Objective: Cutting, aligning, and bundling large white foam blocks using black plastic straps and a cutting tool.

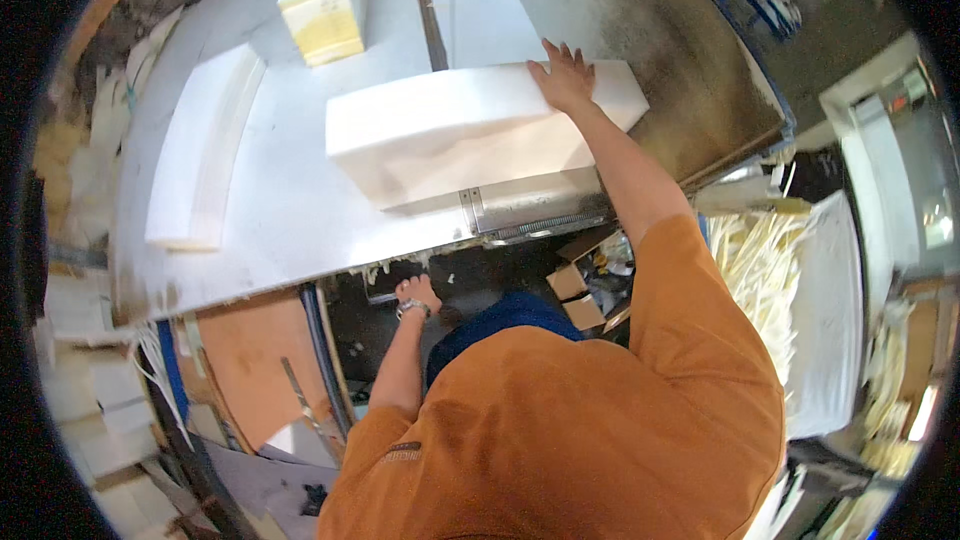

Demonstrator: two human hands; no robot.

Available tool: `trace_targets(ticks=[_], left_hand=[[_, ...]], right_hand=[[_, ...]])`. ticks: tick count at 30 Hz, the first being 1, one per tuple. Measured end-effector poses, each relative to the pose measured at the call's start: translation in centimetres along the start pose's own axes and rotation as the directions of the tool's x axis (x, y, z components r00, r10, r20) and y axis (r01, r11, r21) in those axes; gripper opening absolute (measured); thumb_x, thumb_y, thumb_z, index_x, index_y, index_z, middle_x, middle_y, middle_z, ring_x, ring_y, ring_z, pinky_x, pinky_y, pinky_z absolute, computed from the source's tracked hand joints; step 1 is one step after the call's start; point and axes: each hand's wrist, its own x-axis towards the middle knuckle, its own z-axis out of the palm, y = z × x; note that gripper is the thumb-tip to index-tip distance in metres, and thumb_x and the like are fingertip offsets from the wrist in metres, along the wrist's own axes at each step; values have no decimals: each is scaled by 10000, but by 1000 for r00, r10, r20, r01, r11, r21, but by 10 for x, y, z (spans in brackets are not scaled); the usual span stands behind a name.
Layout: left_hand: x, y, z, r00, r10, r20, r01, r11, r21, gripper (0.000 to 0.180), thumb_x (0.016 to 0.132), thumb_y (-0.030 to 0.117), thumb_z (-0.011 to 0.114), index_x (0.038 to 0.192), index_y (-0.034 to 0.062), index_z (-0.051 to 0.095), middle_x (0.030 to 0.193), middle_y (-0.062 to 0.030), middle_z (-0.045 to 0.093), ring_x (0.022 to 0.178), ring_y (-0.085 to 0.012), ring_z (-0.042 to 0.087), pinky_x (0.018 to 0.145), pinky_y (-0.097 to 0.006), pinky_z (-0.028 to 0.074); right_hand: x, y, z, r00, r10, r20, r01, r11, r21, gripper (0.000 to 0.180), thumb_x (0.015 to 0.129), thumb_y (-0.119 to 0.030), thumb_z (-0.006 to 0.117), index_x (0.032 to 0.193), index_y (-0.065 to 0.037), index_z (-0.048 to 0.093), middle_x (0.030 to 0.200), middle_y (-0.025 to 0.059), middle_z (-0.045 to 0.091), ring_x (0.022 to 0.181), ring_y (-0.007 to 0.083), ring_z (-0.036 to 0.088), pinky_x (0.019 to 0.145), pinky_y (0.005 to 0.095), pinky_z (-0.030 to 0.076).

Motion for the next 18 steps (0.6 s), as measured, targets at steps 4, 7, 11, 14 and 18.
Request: trace_targets(ticks=[4, 7, 11, 14, 18], left_hand=[[-10, -17, 2, 989, 120, -81, -128, 987, -95, 617, 858, 317, 748, 1390, 58, 569, 1366, -172, 620, 1283, -358, 569, 1129, -501, 399], [-6, -58, 10, 962, 171, -214, -265, 778, -569, 456, 908, 219, 722, 1320, 48, 626, 1301, -141, 675, 1206, -275, 641, 1073, -435, 480], [-45, -85, -97, 886, -89, -455, -365, 470, -803, 215, 991, 37, 635, 1194, 21, 705, 1238, -103, 735, 1159, -184, 676, 1042, -366, 520], [-101, -119, -189, 671, -304, -676, -487, 508, -711, 283, 1016, 0, 570, 1283, -12, 662, 1287, -126, 713, 1176, -197, 671, 1045, -346, 517], [-104, -39, -354, 509, -95, -855, -508, 769, -388, 318, 1005, 64, 637, 1312, -15, 643, 1338, -160, 684, 1213, -245, 653, 1025, -379, 516]], right_hand=[[-71, -7, -47, 829, -76, -555, 369, 819, 440, 437, 1018, -260, 642, 1420, -92, 603, 1456, 176, 610, 1433, 378, 490, 1188, 512, 358], [-169, 23, -35, 925, -113, -363, 327, 723, 608, 309, 1008, -124, 626, 1300, -34, 674, 1340, 184, 679, 1285, 373, 625, 1091, 438, 479], [-307, 134, 31, 965, 46, 259, -187, 811, 554, 223, 982, -211, 692, 1047, -7, 755, 877, 163, 743, 833, 328, 735, 771, 440, 575], [-358, 204, 22, 796, 535, 284, -570, 502, 650, 236, 1020, -215, 667, 993, 4, 749, 802, 114, 741, 730, 216, 742, 661, 396, 562], [-339, 329, 4, 552, 674, -490, -505, 739, 446, 439, 1049, -406, 604, 1033, 13, 733, 907, 185, 758, 885, 335, 754, 789, 471, 565]])
